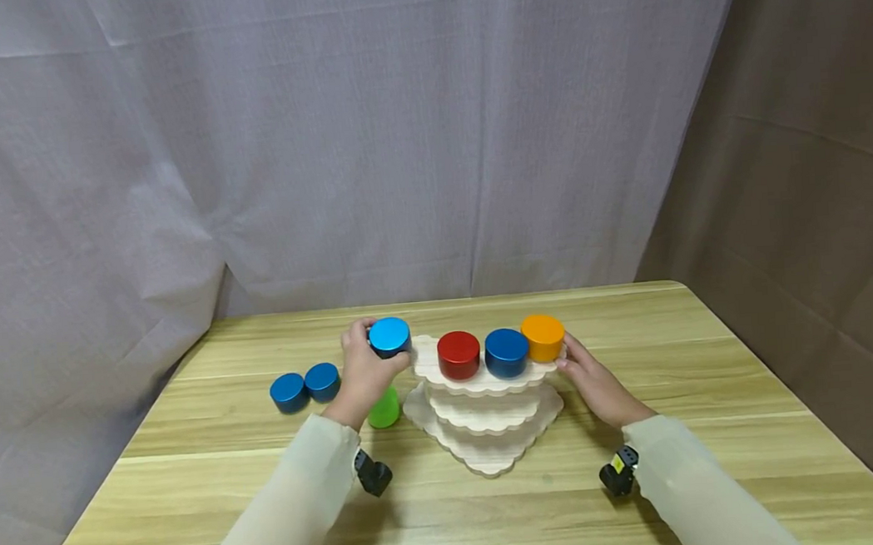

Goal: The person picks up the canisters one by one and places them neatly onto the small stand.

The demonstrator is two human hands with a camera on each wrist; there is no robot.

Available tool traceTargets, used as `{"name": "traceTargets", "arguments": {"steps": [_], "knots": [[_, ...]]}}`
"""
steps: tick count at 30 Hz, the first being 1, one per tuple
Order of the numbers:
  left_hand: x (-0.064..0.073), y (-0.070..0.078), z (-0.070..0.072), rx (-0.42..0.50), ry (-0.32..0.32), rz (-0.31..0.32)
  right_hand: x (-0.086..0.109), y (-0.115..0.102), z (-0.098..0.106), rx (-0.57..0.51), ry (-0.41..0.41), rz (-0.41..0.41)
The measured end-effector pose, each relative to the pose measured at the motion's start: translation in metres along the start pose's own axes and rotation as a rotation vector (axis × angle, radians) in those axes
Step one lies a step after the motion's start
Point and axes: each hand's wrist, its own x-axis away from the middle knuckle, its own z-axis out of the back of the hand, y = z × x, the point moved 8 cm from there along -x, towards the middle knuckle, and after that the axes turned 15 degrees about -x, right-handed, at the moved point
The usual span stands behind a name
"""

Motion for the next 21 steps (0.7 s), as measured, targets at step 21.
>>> {"name": "traceTargets", "arguments": {"steps": [21], "knots": [[0.000, 0.014, -0.021, -0.032, -0.086, -0.027, -0.001, 0.002, 0.001, 0.018, -0.001, -0.021]]}}
